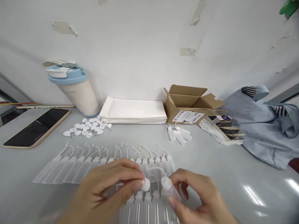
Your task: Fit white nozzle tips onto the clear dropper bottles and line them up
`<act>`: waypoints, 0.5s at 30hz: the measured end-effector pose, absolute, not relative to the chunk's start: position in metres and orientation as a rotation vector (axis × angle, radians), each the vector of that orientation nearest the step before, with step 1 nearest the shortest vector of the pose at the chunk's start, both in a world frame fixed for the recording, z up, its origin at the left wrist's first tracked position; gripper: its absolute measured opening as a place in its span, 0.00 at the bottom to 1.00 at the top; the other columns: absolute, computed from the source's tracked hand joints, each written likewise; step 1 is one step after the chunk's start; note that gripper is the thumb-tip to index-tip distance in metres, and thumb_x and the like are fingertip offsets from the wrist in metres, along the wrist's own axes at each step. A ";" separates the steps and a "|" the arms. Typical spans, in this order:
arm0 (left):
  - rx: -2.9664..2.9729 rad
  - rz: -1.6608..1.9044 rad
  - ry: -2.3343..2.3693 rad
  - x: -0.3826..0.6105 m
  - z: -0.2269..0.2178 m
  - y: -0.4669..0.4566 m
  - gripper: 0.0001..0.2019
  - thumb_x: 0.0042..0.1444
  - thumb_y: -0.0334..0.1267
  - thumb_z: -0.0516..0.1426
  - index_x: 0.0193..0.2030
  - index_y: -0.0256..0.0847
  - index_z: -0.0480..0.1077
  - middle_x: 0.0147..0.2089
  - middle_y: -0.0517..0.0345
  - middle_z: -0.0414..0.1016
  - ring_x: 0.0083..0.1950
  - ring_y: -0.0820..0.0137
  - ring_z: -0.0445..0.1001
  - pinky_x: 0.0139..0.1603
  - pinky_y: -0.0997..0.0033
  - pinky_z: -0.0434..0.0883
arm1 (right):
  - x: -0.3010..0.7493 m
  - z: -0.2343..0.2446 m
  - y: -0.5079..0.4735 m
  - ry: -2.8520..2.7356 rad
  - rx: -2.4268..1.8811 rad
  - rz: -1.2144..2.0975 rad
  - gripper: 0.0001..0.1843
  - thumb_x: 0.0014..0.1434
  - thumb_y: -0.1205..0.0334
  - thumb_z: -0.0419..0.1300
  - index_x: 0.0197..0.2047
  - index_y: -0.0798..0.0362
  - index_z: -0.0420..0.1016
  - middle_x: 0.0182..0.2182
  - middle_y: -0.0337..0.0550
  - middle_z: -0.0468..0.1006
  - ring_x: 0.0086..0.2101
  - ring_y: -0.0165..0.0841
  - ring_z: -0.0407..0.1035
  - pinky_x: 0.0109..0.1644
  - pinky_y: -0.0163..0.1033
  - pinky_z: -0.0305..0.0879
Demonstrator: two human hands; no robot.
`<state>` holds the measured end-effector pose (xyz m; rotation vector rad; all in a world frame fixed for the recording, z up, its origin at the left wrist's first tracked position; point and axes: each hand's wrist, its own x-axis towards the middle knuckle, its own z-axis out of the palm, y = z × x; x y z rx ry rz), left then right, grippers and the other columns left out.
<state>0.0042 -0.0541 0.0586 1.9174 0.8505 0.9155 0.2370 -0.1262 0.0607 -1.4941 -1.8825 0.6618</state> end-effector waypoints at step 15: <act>1.459 0.681 0.761 0.018 0.047 -0.065 0.05 0.59 0.39 0.60 0.37 0.49 0.79 0.37 0.59 0.77 0.36 0.72 0.75 0.36 0.80 0.74 | 0.224 0.042 -0.127 -1.954 -1.169 0.616 0.10 0.62 0.60 0.59 0.33 0.57 0.72 0.22 0.38 0.72 0.21 0.26 0.62 0.24 0.30 0.62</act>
